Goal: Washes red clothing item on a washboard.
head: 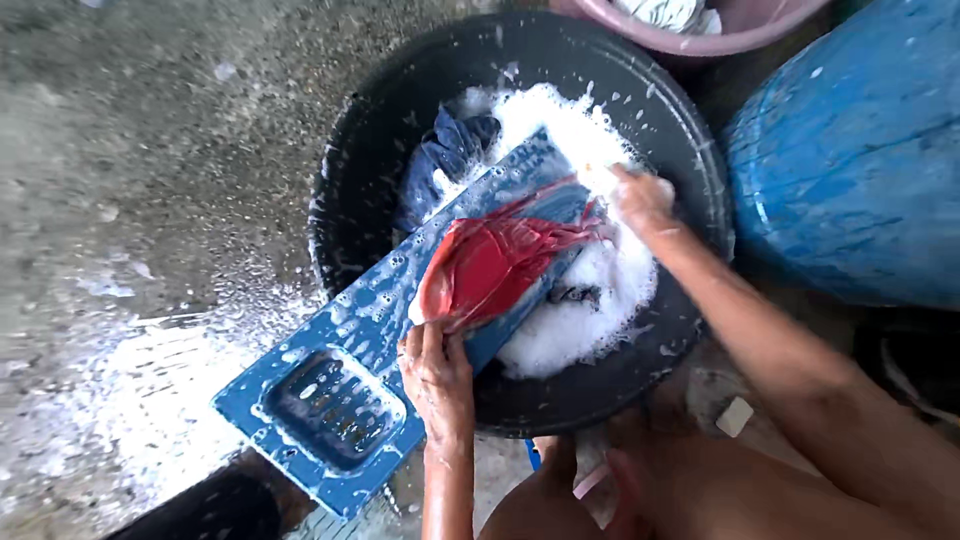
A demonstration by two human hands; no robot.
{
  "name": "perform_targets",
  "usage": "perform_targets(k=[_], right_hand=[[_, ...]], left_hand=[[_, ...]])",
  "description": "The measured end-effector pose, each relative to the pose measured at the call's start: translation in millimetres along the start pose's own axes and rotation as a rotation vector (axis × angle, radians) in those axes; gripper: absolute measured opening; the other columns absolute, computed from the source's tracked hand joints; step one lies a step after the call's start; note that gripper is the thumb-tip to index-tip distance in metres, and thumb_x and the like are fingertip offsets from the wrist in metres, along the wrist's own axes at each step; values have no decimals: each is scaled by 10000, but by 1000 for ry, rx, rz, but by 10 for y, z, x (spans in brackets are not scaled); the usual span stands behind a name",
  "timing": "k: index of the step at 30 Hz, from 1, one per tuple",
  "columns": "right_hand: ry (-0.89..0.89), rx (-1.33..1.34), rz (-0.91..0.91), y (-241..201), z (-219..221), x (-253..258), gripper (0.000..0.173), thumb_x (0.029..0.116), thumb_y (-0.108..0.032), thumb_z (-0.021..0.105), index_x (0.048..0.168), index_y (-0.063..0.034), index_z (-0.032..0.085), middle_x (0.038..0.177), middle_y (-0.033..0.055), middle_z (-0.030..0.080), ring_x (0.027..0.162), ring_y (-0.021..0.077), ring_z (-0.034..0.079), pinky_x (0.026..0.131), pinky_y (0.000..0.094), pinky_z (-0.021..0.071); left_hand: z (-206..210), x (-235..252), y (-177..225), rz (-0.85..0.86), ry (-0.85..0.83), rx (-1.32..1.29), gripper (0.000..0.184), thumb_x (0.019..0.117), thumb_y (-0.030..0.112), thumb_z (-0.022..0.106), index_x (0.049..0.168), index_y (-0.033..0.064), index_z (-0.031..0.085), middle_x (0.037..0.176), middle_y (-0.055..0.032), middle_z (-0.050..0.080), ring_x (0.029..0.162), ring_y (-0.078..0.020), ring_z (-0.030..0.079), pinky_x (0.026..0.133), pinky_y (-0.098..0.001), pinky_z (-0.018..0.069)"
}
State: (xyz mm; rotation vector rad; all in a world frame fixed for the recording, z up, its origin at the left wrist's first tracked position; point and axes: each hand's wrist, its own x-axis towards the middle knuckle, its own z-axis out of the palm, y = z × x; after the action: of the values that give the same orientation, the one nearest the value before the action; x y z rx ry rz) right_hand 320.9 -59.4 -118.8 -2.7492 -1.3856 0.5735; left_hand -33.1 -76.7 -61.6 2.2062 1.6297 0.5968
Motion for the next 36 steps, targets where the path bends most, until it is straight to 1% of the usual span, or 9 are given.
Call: perform_targets(k=[6,9,12,17,22,28,32,34,36], right_hand=[[-125,234,-320,-495,-445,-688,1377,565,-472,983,1658,-182,198,1673,331,71,1521,586,54,1161,793,84],[-58,770,-400,-879,-97,-727,982,742,-244,902,1574,-97,401,1640,231,309,1511,373,323,1199,592,320],[-130,1495,-75,-1125,-411,-735,222,1031,-62,503,1248,-42,549,999,35,648,828,77,637,719,270,571],[-256,1957,-198,-1411,-726,-1165,299,1108,-262,309,1197,-162,576,1019,-29,668,953,65,654,838,295,578],[-153,1749,-347,-1389,-486,-1497,234,1024,-91,450,1198,-106,606,1033,-33,678,994,35,657,883,277,570],[-800,1601,-351,-575,-287,-1249,759,917,-317,674,1593,-251,335,1498,79,538,1283,312,606,944,533,592],[-692,1899,-128,-882,-286,-1397,742,895,-814,434,1324,-235,609,1141,4,738,1026,176,719,832,423,624],[-472,1796,-188,-822,-355,-1246,429,1125,-352,243,1269,-71,533,1084,40,649,1006,120,634,867,337,551],[-318,1709,-307,-855,-559,-1080,299,1104,-66,336,1320,51,507,1151,111,616,1072,144,608,971,316,510]], left_hand=[[-199,512,588,-82,-81,-437,330,1029,168,587,1278,-49,603,1288,-235,602,1130,-264,634,957,-408,534],[-428,720,928,56,-132,-756,275,1072,213,517,1262,29,595,1191,-69,665,1035,-100,670,919,-312,569],[-497,652,966,-214,-102,-1326,207,1086,167,442,1236,101,569,1140,2,689,1072,-119,677,1012,-343,553],[63,473,790,-647,-170,-1778,882,931,811,306,1538,175,359,1411,-68,576,1293,-218,569,1073,-444,488],[164,600,962,-556,-148,-2212,620,858,723,601,1211,217,661,1087,-26,740,1021,-163,720,852,-381,620],[-212,927,921,-429,92,-1413,384,1027,371,595,1285,90,548,984,-40,699,847,-133,703,759,-359,625],[-133,706,1160,-11,89,-801,343,860,132,812,1124,-37,674,924,-145,720,772,-210,705,701,-397,620],[-47,636,1269,171,127,-520,333,764,221,878,996,13,762,965,-113,753,904,-244,720,826,-460,592],[-83,627,1326,122,139,-537,248,823,238,814,958,34,774,1017,-101,742,995,-268,663,900,-471,509]])
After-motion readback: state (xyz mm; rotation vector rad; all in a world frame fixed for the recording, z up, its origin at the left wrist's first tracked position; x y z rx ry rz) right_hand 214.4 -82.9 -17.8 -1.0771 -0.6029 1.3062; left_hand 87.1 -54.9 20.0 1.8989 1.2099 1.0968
